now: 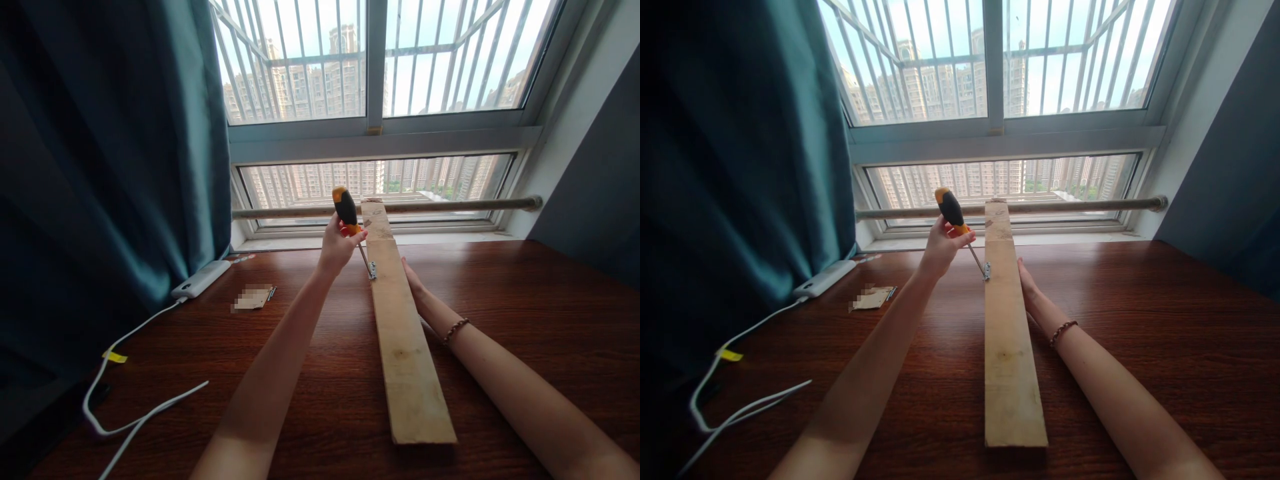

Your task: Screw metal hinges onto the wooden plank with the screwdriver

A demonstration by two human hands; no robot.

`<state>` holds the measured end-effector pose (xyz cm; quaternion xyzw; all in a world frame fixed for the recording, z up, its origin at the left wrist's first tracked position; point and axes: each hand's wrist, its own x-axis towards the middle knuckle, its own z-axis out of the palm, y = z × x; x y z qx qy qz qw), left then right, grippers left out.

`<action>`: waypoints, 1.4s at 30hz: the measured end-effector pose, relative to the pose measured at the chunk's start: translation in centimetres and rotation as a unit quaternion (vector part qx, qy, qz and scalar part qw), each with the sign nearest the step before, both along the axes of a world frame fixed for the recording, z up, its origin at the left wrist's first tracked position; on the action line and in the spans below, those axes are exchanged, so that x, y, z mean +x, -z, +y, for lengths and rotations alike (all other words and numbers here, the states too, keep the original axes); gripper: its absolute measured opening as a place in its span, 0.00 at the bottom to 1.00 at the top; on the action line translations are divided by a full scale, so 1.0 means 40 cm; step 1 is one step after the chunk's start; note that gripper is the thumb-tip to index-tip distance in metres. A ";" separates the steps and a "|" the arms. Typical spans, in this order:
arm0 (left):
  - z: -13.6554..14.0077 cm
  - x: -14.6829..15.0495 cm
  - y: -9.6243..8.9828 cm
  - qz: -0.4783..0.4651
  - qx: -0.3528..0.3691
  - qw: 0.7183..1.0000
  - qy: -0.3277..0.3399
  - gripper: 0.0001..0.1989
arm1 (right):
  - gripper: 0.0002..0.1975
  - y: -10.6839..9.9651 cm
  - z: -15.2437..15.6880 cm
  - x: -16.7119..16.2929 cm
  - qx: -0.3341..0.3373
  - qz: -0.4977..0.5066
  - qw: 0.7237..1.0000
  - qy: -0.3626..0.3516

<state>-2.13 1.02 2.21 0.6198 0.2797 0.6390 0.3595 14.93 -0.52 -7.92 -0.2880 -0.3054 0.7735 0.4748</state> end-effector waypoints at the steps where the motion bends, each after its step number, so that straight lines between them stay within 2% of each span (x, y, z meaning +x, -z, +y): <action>1: 0.001 -0.001 0.000 0.002 0.001 1.000 -0.002 0.19 | 0.28 0.002 0.000 0.000 -0.002 -0.001 1.000 0.000; 6: 0.006 -0.006 0.001 -0.001 -0.004 1.000 0.001 0.19 | 0.28 0.011 0.000 0.001 -0.012 -0.004 1.000 -0.004; 14: -0.009 0.007 -0.005 0.006 0.001 1.000 0.009 0.17 | 0.32 0.025 0.008 0.001 0.016 -0.012 0.999 -0.030; 20: -0.022 0.006 -0.019 -0.013 -0.005 1.000 0.018 0.18 | 0.31 0.039 0.018 0.008 0.014 -0.008 1.000 -0.010; 24: -0.030 0.002 -0.027 -0.026 -0.010 0.998 0.051 0.18 | 0.32 0.037 0.015 0.007 0.022 -0.010 1.000 -0.014; 30: -0.034 0.006 -0.027 -0.028 -0.018 0.998 0.059 0.18 | 0.34 0.023 0.004 0.001 0.036 -0.017 0.999 -0.033; 36: -0.040 0.002 -0.036 -0.026 -0.037 0.997 0.061 0.16 | 0.30 0.026 0.008 0.003 0.030 -0.019 0.999 -0.003; 42: -0.055 -0.003 -0.052 -0.038 -0.093 0.988 0.120 0.11 | 0.27 0.038 0.015 0.004 0.036 0.003 0.999 -0.001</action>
